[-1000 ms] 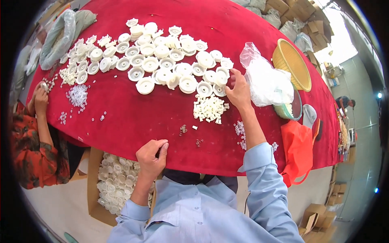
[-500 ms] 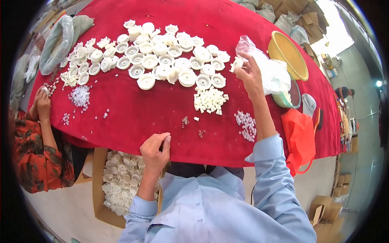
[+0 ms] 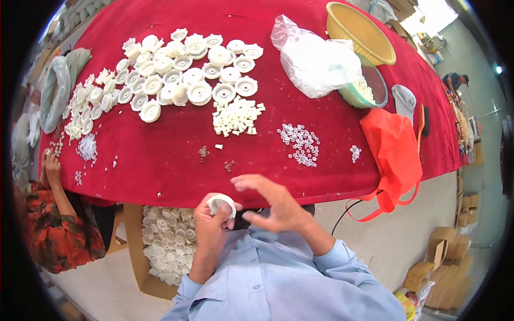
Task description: The person assembles plastic components by hand, inserting springs, pins, and small plastic pieces into caps, and arranges parts across the table.
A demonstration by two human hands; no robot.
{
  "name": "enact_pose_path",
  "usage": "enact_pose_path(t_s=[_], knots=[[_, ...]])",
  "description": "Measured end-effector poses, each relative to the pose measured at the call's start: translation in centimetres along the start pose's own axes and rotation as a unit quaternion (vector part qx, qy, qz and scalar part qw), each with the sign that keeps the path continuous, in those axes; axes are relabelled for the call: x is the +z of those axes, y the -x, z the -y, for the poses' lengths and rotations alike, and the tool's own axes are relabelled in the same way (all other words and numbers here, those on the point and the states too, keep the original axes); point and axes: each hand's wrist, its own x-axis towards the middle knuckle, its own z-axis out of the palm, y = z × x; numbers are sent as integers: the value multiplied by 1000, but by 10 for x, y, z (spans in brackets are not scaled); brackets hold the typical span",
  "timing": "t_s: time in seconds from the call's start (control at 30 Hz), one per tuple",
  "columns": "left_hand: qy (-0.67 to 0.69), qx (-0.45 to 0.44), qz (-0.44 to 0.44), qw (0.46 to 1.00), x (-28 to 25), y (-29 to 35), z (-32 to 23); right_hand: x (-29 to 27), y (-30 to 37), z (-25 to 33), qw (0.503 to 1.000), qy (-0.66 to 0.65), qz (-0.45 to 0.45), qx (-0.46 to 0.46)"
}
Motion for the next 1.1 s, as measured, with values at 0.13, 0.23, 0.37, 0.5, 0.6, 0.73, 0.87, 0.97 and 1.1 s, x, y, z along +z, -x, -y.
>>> enact_pose_path(t_s=[0.13,0.23,0.37,0.5,0.6,0.73,0.87,0.97,1.1], knots=[[-98,57,-10,994,6,-6,-7,-46,21,-19,986,16,-131,101],[-132,47,-22,990,19,-9,-10,-62,35,-36,951,-16,-266,154],[-85,30,-57,994,25,-5,-4,-60,37,-46,956,-3,-239,171],[-92,45,-104,989,22,-5,0,-41,8,-45,976,47,-176,122],[-112,48,-115,986,16,-7,-4,-22,-23,-52,981,87,-153,78],[-144,55,-127,980,11,-14,-13,3,-67,-53,981,144,-121,45],[-161,58,-124,977,7,-22,-15,22,-95,-66,967,238,-79,38],[-143,60,-113,981,0,-23,-19,30,-104,-69,955,287,-65,36],[-122,44,-107,986,-5,-25,-20,22,-96,-67,959,270,-80,39]])
